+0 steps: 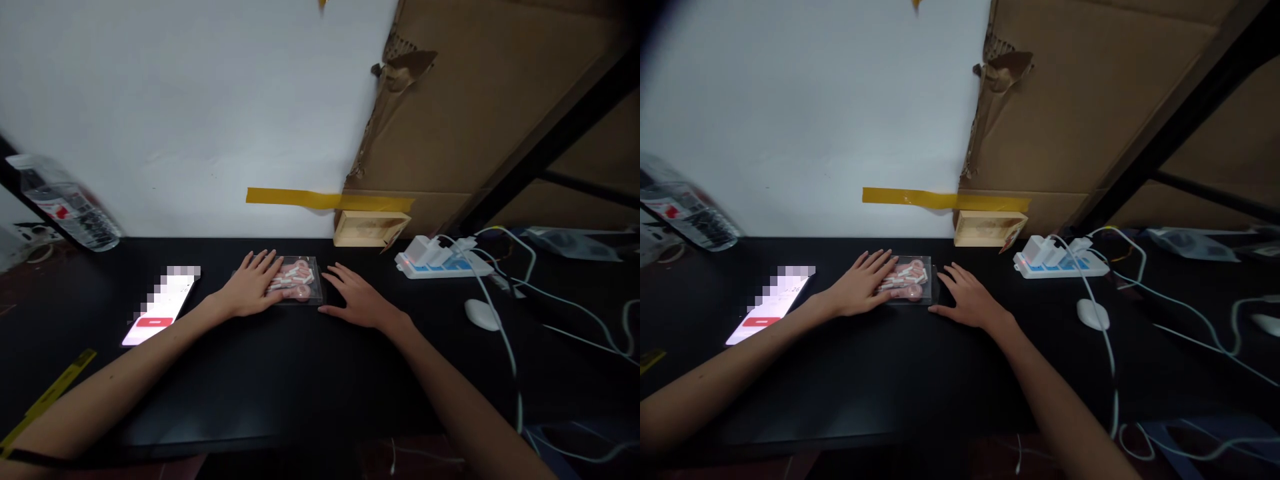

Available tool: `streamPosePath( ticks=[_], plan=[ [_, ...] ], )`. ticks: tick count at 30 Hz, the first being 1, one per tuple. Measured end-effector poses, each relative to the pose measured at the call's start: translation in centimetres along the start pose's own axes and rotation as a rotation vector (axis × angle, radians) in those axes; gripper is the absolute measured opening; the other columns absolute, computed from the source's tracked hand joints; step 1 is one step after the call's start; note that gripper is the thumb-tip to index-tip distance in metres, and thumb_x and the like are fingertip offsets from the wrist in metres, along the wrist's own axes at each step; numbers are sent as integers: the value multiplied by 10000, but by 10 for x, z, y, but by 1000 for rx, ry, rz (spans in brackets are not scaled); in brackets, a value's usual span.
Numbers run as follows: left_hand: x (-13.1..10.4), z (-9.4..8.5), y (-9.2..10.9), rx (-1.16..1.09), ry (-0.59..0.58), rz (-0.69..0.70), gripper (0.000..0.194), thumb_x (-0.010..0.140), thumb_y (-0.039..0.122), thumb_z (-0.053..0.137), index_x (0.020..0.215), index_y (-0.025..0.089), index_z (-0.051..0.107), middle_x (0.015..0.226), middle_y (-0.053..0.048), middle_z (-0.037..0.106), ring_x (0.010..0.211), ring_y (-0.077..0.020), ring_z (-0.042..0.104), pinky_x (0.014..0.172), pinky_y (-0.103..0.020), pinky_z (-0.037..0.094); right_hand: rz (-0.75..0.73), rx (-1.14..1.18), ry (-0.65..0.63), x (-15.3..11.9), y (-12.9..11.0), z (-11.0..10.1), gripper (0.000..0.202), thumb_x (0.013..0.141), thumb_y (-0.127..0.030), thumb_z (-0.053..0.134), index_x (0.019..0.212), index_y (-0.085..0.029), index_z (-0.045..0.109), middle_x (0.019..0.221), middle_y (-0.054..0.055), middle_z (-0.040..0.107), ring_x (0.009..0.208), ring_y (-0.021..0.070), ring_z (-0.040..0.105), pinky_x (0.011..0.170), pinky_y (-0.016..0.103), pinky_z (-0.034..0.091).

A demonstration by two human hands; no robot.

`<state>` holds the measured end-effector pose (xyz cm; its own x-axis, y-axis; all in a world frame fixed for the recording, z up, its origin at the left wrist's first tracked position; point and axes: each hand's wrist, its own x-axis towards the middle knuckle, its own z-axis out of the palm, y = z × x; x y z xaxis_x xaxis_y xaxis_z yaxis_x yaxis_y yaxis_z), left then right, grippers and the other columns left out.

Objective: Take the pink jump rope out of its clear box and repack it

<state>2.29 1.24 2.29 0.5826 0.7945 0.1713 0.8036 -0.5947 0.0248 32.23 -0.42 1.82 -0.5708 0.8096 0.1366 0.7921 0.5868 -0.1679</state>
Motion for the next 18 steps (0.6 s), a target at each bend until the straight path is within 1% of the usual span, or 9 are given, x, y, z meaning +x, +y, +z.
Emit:
streamPosePath(
  ticks=[4,7,10,13,15,18],
  plan=[
    [0,-1,1,13,-5,6,789,963,697,269,1547,167,279,1613,-147,287,1498,-345,218,1203,-536,130,5,5,10,1,-1,1,896,869,-753,481,1491,-110,441,1546,202,426,1473,373,312,1184,555,324],
    [-1,-4,2,33,-21,3,803,962,694,262,1549,146,274,1614,-164,275,1495,-350,223,1201,-539,135,2,14,17,-1,3,-5,859,878,-702,529,1478,-91,455,1544,210,424,1464,364,337,1183,535,336],
    [0,-6,3,41,-40,3,849,941,726,267,1547,132,279,1613,-181,265,1490,-361,235,1196,-543,146,-8,40,37,-4,10,-14,767,896,-628,563,1469,-127,473,1524,189,461,1433,350,400,1170,530,366],
    [0,-6,3,29,-48,7,876,922,749,287,1548,137,278,1614,-186,258,1488,-374,233,1191,-554,149,-15,77,50,-6,15,-19,712,920,-589,550,1474,-148,470,1498,175,499,1402,336,448,1157,522,388],
    [0,-5,1,18,-40,19,863,921,743,310,1552,156,271,1617,-172,260,1490,-371,228,1195,-550,136,-25,99,48,-5,15,-18,674,953,-573,502,1485,-163,455,1489,167,511,1389,331,465,1149,527,393],
    [0,-3,-1,13,-25,42,854,922,736,328,1558,172,252,1617,-159,270,1489,-364,235,1198,-541,131,-42,131,40,-3,13,-11,611,1004,-520,423,1534,-221,377,1514,134,489,1392,311,464,1144,529,393]
  ],
)
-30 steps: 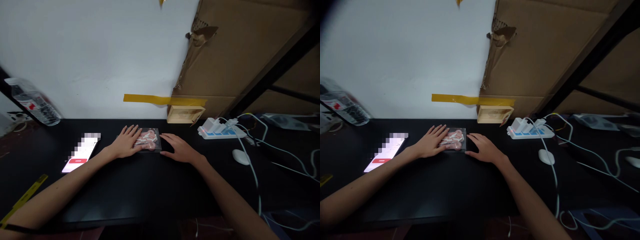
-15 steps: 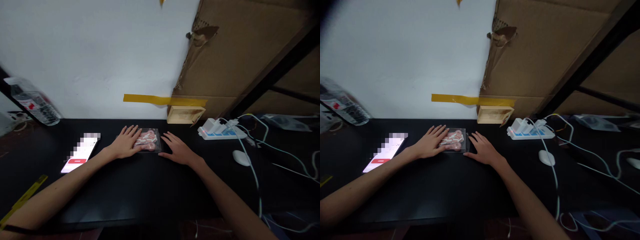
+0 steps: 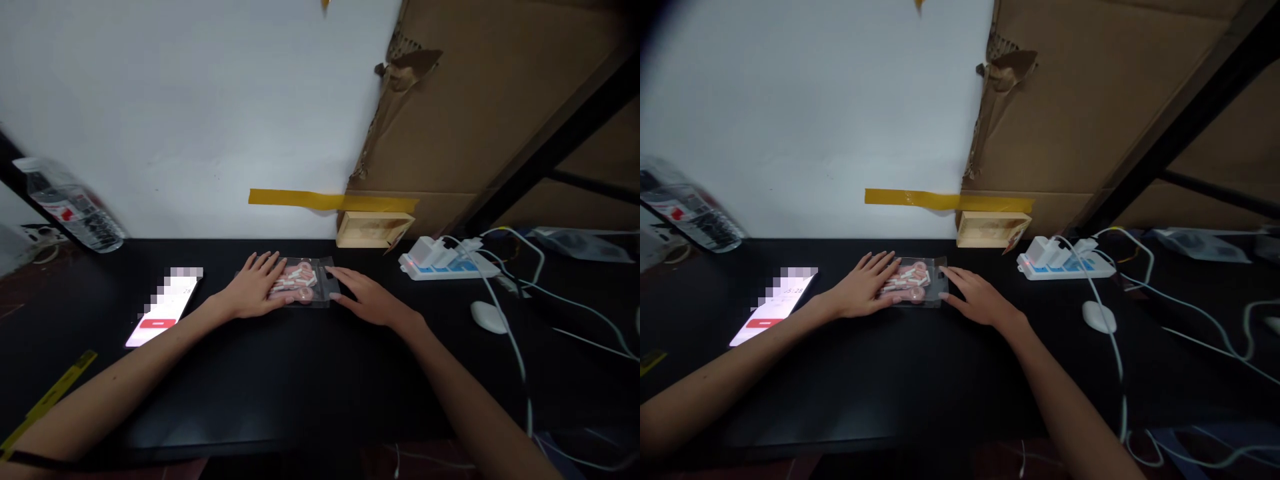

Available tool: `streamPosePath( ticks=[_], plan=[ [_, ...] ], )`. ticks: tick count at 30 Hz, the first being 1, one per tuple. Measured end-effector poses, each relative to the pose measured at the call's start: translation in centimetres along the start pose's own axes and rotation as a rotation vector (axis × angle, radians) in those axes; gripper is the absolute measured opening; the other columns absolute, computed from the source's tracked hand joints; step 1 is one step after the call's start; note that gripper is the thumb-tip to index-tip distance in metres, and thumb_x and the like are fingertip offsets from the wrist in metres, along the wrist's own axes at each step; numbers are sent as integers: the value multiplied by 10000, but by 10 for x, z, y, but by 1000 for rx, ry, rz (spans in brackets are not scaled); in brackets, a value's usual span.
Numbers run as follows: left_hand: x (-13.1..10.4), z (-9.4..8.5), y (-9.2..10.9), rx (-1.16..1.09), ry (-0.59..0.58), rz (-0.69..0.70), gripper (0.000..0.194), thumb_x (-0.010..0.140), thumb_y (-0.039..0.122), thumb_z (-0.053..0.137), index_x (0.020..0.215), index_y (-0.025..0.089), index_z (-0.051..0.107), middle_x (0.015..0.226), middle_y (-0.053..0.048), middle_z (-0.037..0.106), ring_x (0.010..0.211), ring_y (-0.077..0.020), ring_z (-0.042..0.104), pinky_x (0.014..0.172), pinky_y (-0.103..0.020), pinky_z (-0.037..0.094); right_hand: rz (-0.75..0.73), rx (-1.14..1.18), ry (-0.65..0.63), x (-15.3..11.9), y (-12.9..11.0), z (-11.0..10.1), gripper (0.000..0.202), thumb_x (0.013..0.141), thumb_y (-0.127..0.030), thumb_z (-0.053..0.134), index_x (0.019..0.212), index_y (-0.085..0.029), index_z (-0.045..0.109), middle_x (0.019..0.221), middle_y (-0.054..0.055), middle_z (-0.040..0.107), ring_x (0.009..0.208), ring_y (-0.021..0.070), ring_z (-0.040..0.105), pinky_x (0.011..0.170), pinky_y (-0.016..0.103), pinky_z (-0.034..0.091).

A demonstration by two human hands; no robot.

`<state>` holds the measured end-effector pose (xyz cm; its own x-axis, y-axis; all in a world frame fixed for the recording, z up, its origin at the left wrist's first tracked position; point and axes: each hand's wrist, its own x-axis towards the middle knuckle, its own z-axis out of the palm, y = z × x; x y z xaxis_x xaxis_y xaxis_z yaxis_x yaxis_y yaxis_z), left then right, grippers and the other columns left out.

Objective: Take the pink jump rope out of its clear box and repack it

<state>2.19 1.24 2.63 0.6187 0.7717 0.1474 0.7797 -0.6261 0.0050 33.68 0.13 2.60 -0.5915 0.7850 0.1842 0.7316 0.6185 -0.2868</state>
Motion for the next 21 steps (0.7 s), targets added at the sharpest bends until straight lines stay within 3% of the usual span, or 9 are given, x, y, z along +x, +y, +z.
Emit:
streamPosePath(
  ticks=[2,5,9,12,21],
  plan=[
    [0,1,-1,6,6,11,851,924,742,315,1559,180,250,1616,-156,276,1485,-364,245,1195,-545,138,-3,6,19,2,-1,7,598,1004,-478,445,1548,-249,348,1539,127,454,1399,311,454,1140,527,396],
    [0,0,0,16,8,21,856,928,751,284,1552,165,265,1612,-165,281,1483,-375,243,1191,-558,145,-11,12,104,6,-2,17,532,979,-398,512,1487,-249,459,1510,134,473,1375,319,475,1114,524,423],
    [1,-1,4,40,-3,29,892,930,764,251,1547,120,272,1606,-195,276,1485,-379,236,1192,-559,141,-11,112,315,14,-3,31,327,971,-344,538,1237,-228,690,1359,128,579,1277,287,557,1078,491,465],
    [1,-1,7,51,3,35,899,930,772,238,1549,120,269,1603,-199,281,1485,-370,241,1193,-548,146,1,194,438,21,-3,41,228,936,-325,603,1061,-225,765,1253,122,632,1179,279,620,1027,477,506],
    [2,1,13,31,29,33,882,929,765,260,1542,131,282,1591,-197,314,1478,-383,252,1185,-562,147,85,263,506,29,2,58,108,831,-265,689,871,-213,775,1091,116,700,989,276,702,915,466,556]
  ],
)
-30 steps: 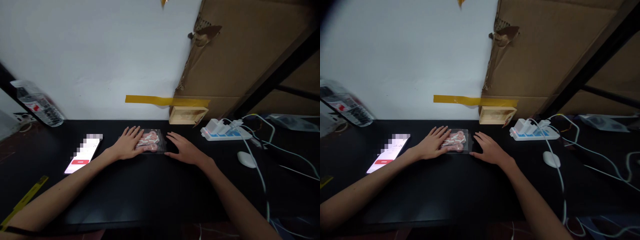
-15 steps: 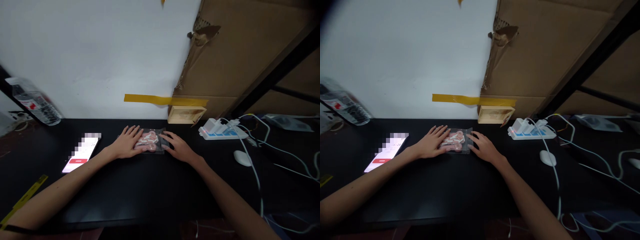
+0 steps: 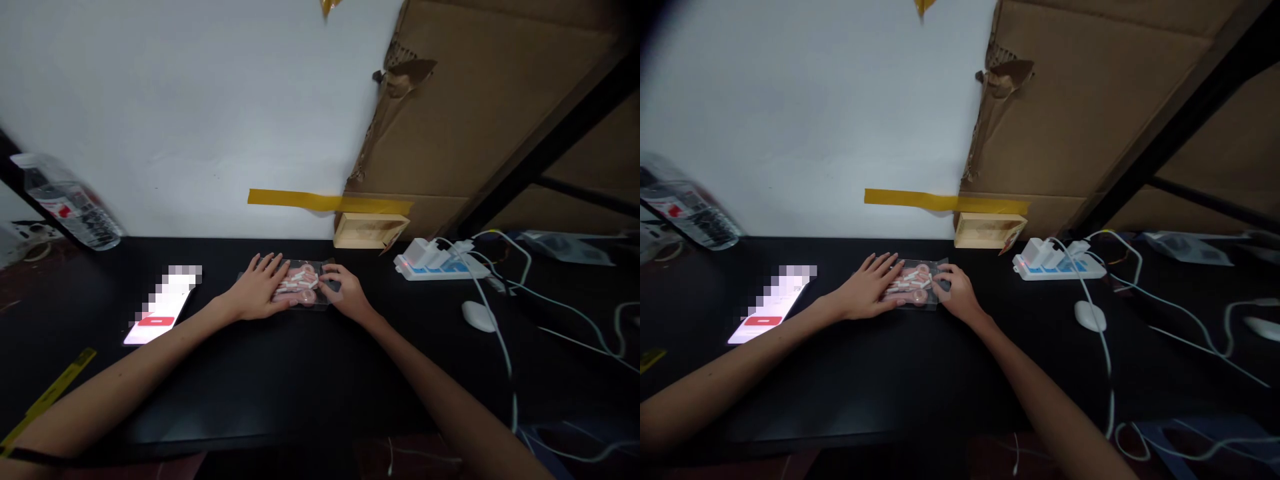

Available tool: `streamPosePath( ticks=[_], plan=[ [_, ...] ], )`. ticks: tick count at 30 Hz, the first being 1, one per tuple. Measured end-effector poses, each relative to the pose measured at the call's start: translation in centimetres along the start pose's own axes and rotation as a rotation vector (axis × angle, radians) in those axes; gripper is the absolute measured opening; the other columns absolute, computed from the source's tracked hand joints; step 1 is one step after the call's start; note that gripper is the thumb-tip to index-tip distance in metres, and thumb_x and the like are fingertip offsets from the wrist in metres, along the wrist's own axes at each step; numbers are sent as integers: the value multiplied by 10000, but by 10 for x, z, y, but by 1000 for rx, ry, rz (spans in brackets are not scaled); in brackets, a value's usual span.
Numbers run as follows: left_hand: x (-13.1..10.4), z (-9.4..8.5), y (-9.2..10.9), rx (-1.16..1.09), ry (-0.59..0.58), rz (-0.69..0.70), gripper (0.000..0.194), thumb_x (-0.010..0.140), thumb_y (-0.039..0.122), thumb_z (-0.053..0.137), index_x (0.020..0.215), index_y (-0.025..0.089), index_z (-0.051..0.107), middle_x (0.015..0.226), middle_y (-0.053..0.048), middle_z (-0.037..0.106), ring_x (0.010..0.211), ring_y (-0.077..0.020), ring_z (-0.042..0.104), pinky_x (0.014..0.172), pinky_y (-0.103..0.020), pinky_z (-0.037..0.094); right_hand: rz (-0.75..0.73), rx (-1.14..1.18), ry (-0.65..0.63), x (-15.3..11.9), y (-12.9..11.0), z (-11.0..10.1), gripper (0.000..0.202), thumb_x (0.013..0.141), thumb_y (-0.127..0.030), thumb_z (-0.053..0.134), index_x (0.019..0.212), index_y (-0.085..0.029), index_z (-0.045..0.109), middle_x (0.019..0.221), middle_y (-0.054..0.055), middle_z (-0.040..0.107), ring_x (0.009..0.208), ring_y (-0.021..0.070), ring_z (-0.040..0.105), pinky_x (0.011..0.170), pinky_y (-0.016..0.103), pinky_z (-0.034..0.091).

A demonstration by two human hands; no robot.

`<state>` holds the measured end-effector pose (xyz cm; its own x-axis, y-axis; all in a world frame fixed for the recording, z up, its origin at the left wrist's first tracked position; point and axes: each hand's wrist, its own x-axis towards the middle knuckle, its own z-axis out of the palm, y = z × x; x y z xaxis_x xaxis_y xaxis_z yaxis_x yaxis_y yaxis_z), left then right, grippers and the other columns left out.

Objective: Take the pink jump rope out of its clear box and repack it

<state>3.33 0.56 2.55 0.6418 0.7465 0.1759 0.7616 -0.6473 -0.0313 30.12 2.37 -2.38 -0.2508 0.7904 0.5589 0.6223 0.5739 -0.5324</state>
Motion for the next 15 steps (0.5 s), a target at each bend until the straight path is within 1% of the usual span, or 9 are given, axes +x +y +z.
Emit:
streamPosePath(
  ticks=[7,10,15],
  plan=[
    [0,2,0,-10,-9,-16,864,925,760,274,1536,149,285,1603,-188,290,1481,-374,251,1192,-543,146,18,-11,-44,2,-4,-1,94,824,-242,673,839,-210,760,1102,108,695,999,277,691,930,466,541],
    [0,3,-1,-22,-3,-16,857,924,763,262,1541,169,275,1604,-176,294,1477,-379,260,1186,-554,157,-2,-62,-48,2,-8,-2,110,841,-234,646,838,-213,753,1089,104,698,997,274,679,926,465,537],
    [1,4,-2,-39,-9,-21,889,913,776,264,1541,147,282,1605,-188,285,1476,-391,256,1184,-558,157,-22,-156,-76,3,-16,-8,134,861,-245,624,824,-222,750,1094,101,698,1026,279,654,930,473,533]
  ],
)
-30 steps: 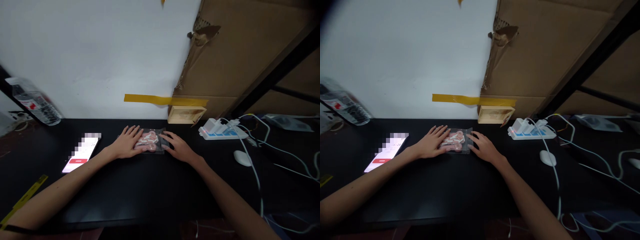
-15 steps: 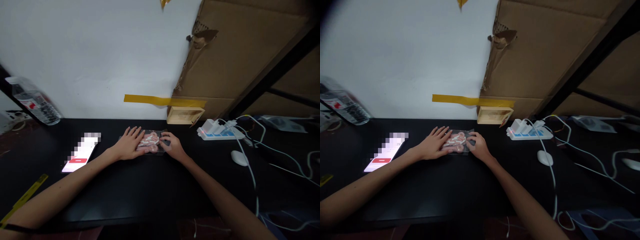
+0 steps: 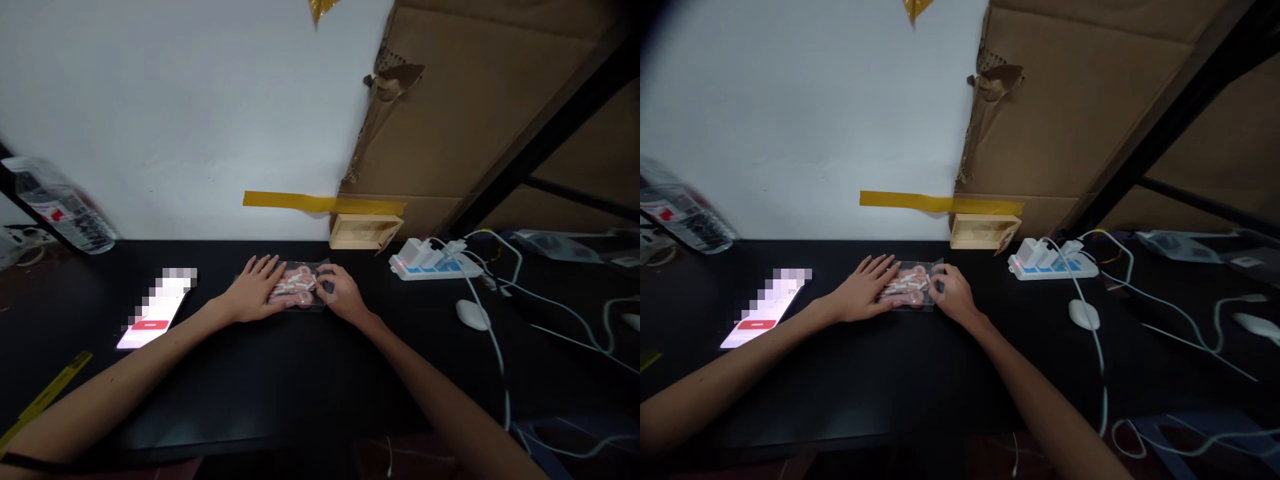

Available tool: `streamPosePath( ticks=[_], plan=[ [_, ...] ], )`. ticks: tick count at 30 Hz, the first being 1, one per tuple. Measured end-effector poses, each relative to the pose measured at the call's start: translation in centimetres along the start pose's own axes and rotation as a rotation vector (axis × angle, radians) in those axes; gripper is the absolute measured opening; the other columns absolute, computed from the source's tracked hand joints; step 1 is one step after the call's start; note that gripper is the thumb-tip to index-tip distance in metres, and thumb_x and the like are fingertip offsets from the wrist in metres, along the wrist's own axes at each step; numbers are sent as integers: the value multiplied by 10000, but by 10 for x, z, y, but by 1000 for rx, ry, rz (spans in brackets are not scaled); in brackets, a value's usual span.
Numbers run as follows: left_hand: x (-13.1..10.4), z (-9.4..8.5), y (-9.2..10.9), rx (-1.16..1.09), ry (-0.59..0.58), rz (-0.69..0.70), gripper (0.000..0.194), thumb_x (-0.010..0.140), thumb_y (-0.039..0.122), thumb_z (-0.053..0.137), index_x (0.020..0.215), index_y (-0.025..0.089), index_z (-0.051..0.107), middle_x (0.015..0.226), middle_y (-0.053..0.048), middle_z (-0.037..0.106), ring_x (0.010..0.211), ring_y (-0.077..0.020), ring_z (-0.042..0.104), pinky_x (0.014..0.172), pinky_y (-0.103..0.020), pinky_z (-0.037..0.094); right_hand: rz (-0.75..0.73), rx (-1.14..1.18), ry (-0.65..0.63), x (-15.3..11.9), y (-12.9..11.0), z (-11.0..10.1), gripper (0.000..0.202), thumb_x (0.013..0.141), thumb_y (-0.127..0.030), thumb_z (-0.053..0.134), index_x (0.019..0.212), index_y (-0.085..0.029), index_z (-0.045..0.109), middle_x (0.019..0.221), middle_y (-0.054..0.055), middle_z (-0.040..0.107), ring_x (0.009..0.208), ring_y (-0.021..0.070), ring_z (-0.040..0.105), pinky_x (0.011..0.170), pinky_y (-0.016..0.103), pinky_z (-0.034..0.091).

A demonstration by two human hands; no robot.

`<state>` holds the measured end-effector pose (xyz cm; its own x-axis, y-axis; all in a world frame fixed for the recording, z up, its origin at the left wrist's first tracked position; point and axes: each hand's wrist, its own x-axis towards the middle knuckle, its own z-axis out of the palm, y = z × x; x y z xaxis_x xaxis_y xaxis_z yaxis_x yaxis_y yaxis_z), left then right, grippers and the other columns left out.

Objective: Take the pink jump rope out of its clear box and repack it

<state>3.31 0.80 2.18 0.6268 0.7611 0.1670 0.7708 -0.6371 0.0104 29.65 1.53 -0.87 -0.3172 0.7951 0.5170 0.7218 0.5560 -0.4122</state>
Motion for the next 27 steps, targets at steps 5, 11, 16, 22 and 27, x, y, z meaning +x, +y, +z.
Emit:
streamPosePath(
  ticks=[5,11,16,22,27],
  plan=[
    [1,-1,0,-27,-5,-15,898,909,788,297,1555,164,267,1613,-166,274,1495,-365,218,1193,-552,141,9,-55,-23,2,0,-11,105,816,-220,658,792,-248,756,1136,72,691,1086,282,626,950,473,527],
    [2,-1,-6,-33,-5,-47,909,898,789,344,1557,167,273,1617,-159,265,1501,-359,200,1203,-545,127,76,-125,-81,4,17,-34,113,808,-228,659,742,-243,749,1150,60,699,1070,283,641,929,473,529],
    [0,0,-18,-36,-6,-54,900,905,779,345,1568,178,247,1621,-160,249,1498,-371,202,1192,-567,151,135,-64,-197,6,40,-56,133,835,-253,636,780,-229,755,1028,63,745,945,258,705,895,442,549],
    [1,-3,-26,-21,2,-32,878,907,759,365,1571,199,240,1620,-150,261,1494,-373,216,1192,-561,151,8,66,-207,7,44,-74,437,840,-272,636,1271,-203,631,1313,126,645,1228,288,607,1059,495,473],
    [0,-3,-25,-22,22,2,871,904,765,365,1571,218,241,1616,-140,276,1491,-365,233,1193,-553,158,-65,79,-336,3,31,-69,772,831,-429,707,1515,-254,394,1595,124,366,1483,330,308,1177,564,314]
  ],
)
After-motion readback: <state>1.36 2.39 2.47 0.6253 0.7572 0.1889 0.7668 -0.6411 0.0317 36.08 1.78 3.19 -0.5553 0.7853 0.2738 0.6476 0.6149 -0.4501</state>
